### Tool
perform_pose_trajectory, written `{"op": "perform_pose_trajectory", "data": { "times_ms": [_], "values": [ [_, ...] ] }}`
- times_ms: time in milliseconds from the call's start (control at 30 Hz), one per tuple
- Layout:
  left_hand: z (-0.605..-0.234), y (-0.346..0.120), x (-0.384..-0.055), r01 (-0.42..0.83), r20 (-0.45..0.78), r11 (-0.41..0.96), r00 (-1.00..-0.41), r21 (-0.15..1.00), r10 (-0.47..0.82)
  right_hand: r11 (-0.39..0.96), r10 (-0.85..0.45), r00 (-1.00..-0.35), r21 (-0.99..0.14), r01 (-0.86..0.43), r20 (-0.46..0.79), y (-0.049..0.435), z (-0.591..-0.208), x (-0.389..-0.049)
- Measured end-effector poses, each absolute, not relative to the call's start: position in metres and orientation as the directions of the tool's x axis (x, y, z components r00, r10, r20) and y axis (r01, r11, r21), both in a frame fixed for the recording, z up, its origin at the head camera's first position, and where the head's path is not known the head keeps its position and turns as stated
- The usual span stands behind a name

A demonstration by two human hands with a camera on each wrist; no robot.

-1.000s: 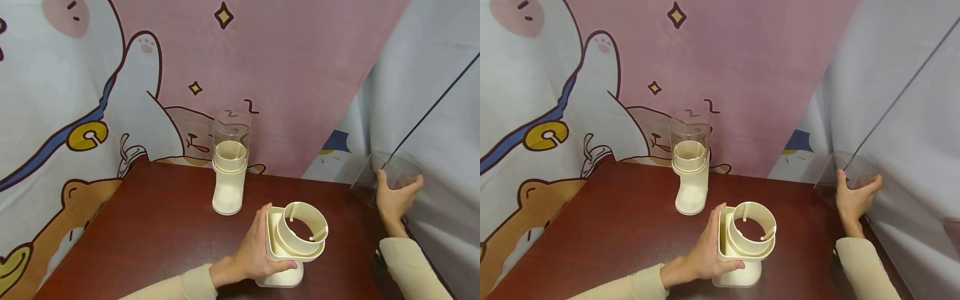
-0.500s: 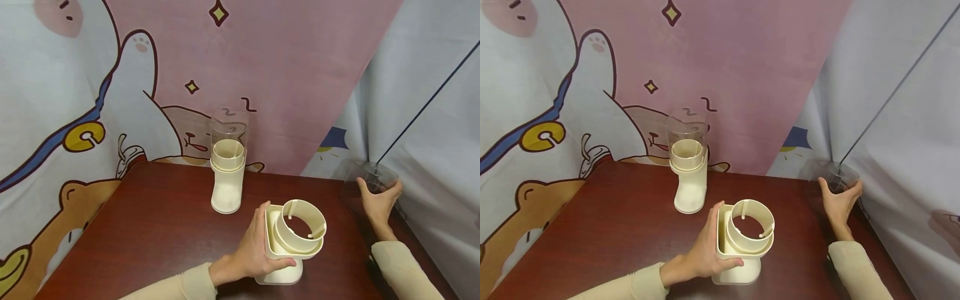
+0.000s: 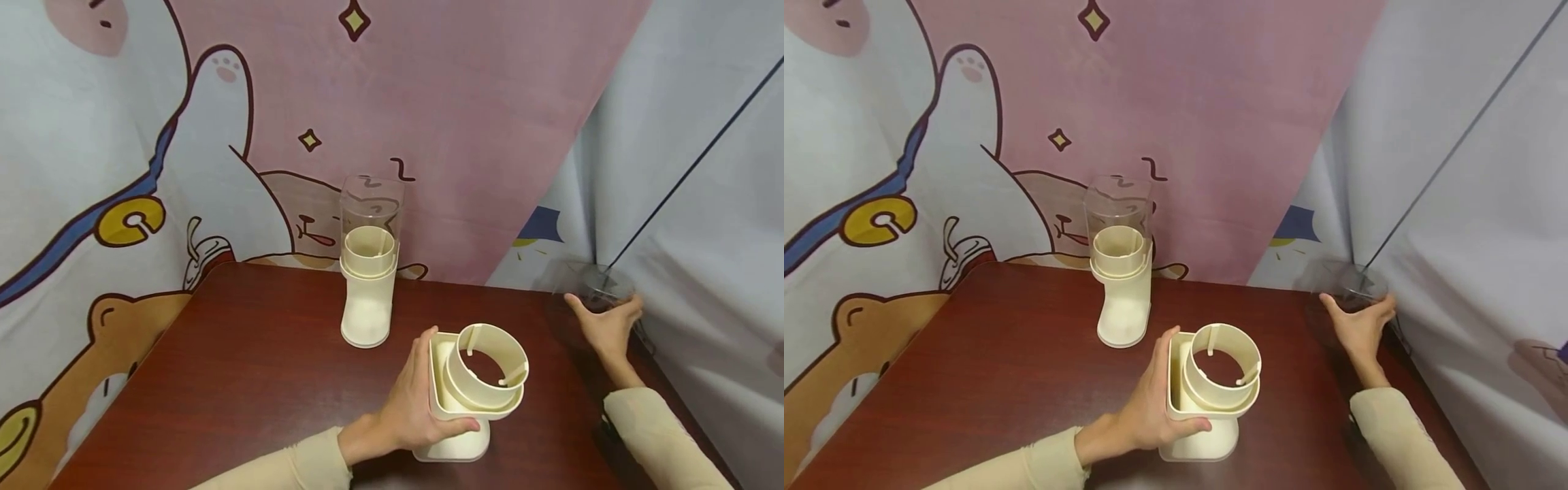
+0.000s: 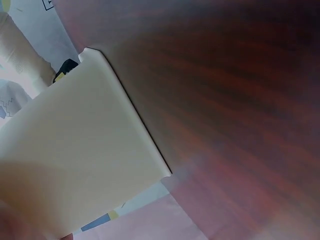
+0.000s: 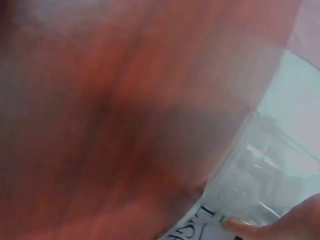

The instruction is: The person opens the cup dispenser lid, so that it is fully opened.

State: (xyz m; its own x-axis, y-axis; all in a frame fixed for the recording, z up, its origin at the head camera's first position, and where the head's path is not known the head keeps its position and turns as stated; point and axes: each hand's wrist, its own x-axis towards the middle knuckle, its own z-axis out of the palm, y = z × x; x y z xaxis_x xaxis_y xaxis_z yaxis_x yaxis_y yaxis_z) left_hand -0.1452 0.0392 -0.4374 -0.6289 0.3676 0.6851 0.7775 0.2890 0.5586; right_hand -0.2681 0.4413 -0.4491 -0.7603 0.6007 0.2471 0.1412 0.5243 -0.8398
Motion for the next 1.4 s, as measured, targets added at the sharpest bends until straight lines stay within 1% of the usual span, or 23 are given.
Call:
{"op": "perform_pose_trajectory", "data": {
  "times_ms": [167, 433, 600, 700, 800, 900, 933, 1033, 1133, 1200, 1233, 1300, 1400],
  "values": [
    [-0.439, 0.039, -0.145, 0.772, 0.674, 0.288, -0.635, 0.566, 0.377, 0.5, 0.623, -0.754, -0.847, 0.179, 0.208, 0.442, -0.457, -0.264],
    [-0.438, 0.04, -0.146, 0.778, 0.682, 0.29, -0.629, 0.558, 0.374, 0.505, 0.61, -0.752, -0.854, 0.126, 0.25, 0.444, -0.463, -0.263],
    [-0.44, 0.041, -0.145, 0.775, 0.67, 0.286, -0.631, 0.563, 0.391, 0.514, 0.59, -0.787, -0.836, 0.194, 0.18, 0.448, -0.47, -0.254],
    [-0.441, 0.042, -0.145, 0.775, 0.669, 0.288, -0.631, 0.563, 0.392, 0.505, 0.588, -0.797, -0.832, 0.229, 0.137, 0.448, -0.47, -0.248],
    [-0.44, 0.043, -0.145, 0.777, 0.675, 0.288, -0.629, 0.559, 0.386, 0.493, 0.6, -0.788, -0.84, 0.228, 0.138, 0.445, -0.467, -0.243],
    [-0.44, 0.043, -0.146, 0.778, 0.676, 0.293, -0.628, 0.556, 0.386, 0.503, 0.625, -0.756, -0.841, 0.198, 0.196, 0.438, -0.465, -0.235],
    [-0.439, 0.043, -0.146, 0.778, 0.674, 0.293, -0.629, 0.556, 0.387, 0.515, 0.631, -0.74, -0.839, 0.174, 0.234, 0.435, -0.464, -0.232],
    [-0.439, 0.043, -0.146, 0.773, 0.668, 0.299, -0.634, 0.559, 0.39, 0.592, 0.617, -0.669, -0.805, 0.049, 0.414, 0.425, -0.464, -0.223],
    [-0.44, 0.042, -0.146, 0.774, 0.668, 0.296, -0.633, 0.56, 0.391, 0.674, 0.544, -0.594, -0.731, -0.111, 0.592, 0.413, -0.459, -0.214],
    [-0.44, 0.041, -0.146, 0.777, 0.669, 0.295, -0.629, 0.556, 0.395, 0.693, 0.478, -0.566, -0.684, -0.228, 0.672, 0.402, -0.453, -0.208],
    [-0.439, 0.041, -0.146, 0.78, 0.671, 0.293, -0.626, 0.553, 0.398, 0.686, 0.442, -0.565, -0.668, -0.288, 0.697, 0.396, -0.448, -0.206],
    [-0.439, 0.041, -0.147, 0.783, 0.673, 0.291, -0.622, 0.55, 0.401, 0.644, 0.357, -0.588, -0.647, -0.408, 0.726, 0.379, -0.438, -0.201],
    [-0.437, 0.042, -0.148, 0.784, 0.673, 0.289, -0.62, 0.55, 0.402, 0.527, 0.188, -0.663, -0.644, -0.555, 0.725, 0.35, -0.419, -0.193]
  ]
}}
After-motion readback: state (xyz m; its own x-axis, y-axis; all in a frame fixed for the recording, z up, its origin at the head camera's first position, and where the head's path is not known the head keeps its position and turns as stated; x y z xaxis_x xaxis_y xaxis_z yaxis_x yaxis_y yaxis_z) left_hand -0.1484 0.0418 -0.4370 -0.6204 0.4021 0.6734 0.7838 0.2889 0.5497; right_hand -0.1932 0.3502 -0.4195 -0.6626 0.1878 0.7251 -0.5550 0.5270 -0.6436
